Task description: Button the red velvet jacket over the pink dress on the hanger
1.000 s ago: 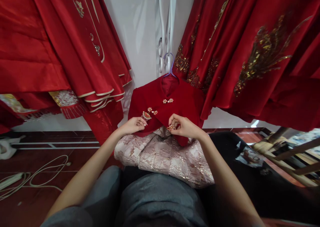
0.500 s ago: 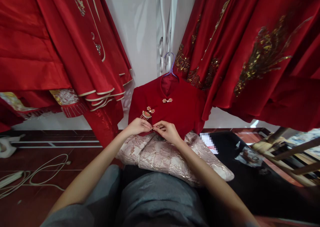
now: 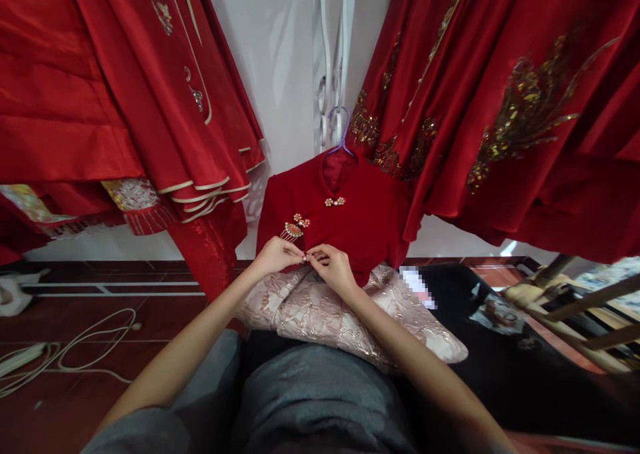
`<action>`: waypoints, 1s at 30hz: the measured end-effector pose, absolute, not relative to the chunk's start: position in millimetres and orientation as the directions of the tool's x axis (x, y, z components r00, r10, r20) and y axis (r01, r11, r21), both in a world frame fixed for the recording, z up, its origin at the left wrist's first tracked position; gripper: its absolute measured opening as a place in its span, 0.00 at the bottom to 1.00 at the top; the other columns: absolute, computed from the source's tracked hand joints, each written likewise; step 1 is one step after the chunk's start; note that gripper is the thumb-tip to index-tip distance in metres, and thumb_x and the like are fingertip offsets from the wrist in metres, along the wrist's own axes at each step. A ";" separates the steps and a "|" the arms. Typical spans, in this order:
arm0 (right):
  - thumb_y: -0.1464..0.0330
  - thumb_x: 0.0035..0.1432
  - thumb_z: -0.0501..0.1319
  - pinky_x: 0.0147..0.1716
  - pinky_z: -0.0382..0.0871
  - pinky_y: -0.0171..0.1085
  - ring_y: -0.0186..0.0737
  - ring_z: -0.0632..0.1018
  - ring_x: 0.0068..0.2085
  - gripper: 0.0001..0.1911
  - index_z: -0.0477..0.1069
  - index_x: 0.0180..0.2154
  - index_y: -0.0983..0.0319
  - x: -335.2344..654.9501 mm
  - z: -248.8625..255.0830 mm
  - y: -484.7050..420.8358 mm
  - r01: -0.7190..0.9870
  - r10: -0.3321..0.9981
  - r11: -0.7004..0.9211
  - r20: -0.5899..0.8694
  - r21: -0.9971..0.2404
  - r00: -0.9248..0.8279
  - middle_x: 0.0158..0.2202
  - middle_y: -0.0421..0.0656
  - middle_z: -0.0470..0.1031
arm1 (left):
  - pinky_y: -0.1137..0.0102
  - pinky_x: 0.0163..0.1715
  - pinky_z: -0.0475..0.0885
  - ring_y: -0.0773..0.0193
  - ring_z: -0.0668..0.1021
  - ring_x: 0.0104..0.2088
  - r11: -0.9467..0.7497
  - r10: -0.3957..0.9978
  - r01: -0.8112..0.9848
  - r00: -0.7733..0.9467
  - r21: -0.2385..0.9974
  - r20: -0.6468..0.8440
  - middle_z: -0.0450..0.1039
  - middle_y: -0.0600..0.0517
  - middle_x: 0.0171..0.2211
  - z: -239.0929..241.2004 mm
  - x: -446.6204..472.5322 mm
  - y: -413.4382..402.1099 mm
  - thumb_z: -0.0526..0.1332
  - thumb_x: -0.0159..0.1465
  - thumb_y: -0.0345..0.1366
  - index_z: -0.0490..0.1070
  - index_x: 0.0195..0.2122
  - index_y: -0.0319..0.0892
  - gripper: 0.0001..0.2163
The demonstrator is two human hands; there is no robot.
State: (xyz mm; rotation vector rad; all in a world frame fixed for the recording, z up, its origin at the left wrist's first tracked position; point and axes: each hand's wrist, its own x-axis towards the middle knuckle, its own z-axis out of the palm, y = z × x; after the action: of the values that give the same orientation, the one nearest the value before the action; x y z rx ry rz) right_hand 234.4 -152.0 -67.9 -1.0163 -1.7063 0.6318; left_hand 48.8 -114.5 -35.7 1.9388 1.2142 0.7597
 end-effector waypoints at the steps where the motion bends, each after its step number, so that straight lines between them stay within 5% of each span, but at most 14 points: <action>1: 0.67 0.57 0.61 0.33 0.75 0.32 0.34 0.78 0.33 0.07 0.75 0.37 0.61 235.7 -66.5 -152.1 0.360 0.860 0.508 0.488 -0.782 -0.153 0.34 0.42 0.77 | 0.69 0.37 0.74 0.60 0.81 0.33 -0.329 0.904 0.506 0.413 0.797 0.111 0.81 0.49 0.31 -34.5 46.6 -114.0 0.66 0.51 0.39 0.80 0.31 0.40 0.10; 6: 0.65 0.57 0.61 0.31 0.75 0.32 0.34 0.78 0.31 0.06 0.76 0.36 0.58 254.7 -43.7 -152.0 0.510 0.860 0.493 0.484 -0.705 -0.163 0.35 0.41 0.77 | 0.72 0.32 0.72 0.64 0.78 0.30 -0.405 0.906 0.587 0.363 0.701 0.219 0.80 0.48 0.34 -16.3 32.5 -112.1 0.66 0.51 0.39 0.78 0.38 0.39 0.14; 14: 0.63 0.58 0.59 0.30 0.74 0.33 0.35 0.79 0.32 0.09 0.74 0.36 0.59 284.7 -7.0 -154.0 0.521 0.839 0.465 0.544 -0.716 -0.002 0.36 0.42 0.79 | 0.72 0.28 0.69 0.66 0.76 0.27 -0.366 0.928 0.637 0.301 0.679 0.218 0.79 0.48 0.34 4.9 24.5 -113.8 0.65 0.53 0.39 0.76 0.38 0.39 0.13; 22: 0.65 0.55 0.62 0.30 0.72 0.32 0.36 0.80 0.31 0.06 0.75 0.36 0.58 273.8 -38.3 -144.0 0.575 0.917 0.392 0.252 -0.718 -0.310 0.33 0.41 0.80 | 0.72 0.30 0.67 0.64 0.76 0.31 -0.518 0.855 0.734 0.448 0.439 0.260 0.76 0.51 0.34 -16.6 52.6 -130.2 0.65 0.55 0.42 0.76 0.35 0.43 0.10; 30: 0.67 0.52 0.65 0.35 0.74 0.34 0.36 0.80 0.33 0.06 0.72 0.34 0.62 261.4 -54.9 -139.8 0.428 0.914 0.387 0.276 -0.817 -0.299 0.32 0.43 0.79 | 0.72 0.31 0.67 0.64 0.76 0.31 -0.549 0.832 0.757 0.457 0.355 0.313 0.76 0.51 0.34 -23.8 56.7 -129.7 0.66 0.56 0.40 0.75 0.32 0.43 0.07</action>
State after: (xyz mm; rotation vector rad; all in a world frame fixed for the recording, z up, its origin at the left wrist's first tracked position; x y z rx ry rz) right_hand 261.4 -139.8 -54.9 -1.1566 -1.8892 0.8121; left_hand 56.7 -129.7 -23.8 2.5369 1.3965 0.6865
